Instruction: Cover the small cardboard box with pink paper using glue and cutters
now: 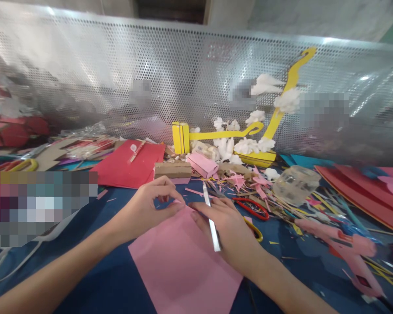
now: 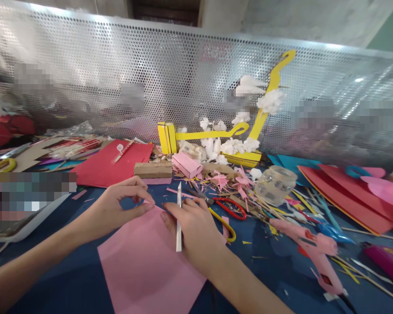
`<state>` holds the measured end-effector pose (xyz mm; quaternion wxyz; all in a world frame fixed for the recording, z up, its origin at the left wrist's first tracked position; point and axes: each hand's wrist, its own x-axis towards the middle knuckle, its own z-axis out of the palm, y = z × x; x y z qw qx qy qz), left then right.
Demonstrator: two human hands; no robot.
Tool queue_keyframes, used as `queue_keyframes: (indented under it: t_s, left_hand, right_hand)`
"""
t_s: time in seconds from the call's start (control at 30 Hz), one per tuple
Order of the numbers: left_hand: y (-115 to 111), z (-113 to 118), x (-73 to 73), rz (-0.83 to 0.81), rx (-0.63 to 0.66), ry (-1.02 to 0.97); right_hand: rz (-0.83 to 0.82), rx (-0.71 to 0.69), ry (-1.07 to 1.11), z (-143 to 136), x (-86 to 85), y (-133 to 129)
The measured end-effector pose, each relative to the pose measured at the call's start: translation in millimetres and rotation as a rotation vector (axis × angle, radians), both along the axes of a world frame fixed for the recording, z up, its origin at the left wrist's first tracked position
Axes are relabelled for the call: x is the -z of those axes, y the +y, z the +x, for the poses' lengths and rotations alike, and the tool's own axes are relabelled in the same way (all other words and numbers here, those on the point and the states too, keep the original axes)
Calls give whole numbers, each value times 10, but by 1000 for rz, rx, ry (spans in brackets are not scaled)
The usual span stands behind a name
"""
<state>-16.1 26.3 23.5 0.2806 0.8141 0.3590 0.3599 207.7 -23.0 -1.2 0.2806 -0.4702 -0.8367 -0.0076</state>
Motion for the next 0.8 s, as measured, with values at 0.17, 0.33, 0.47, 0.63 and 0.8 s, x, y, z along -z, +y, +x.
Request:
queue_keyframes:
  t_s: [0.17, 0.33, 0.47, 0.63, 0.8]
  left_hand:
    - [-26, 14, 10, -112, 10, -24]
    - [14, -12, 28, -186, 27, -86]
    - [77, -54, 22, -199, 87, -65]
    - [156, -117, 23, -217, 55, -102]
    - [264, -181, 59, -254, 24, -147]
  right_hand:
    - [91, -24, 220, -64, -13, -1]
    - [94, -36, 226, -109, -32, -21]
    - [98, -24, 209, -112, -36, -24]
    - [88, -9, 143, -66, -41, -2]
    - [5, -9, 55, 25, -63, 4]
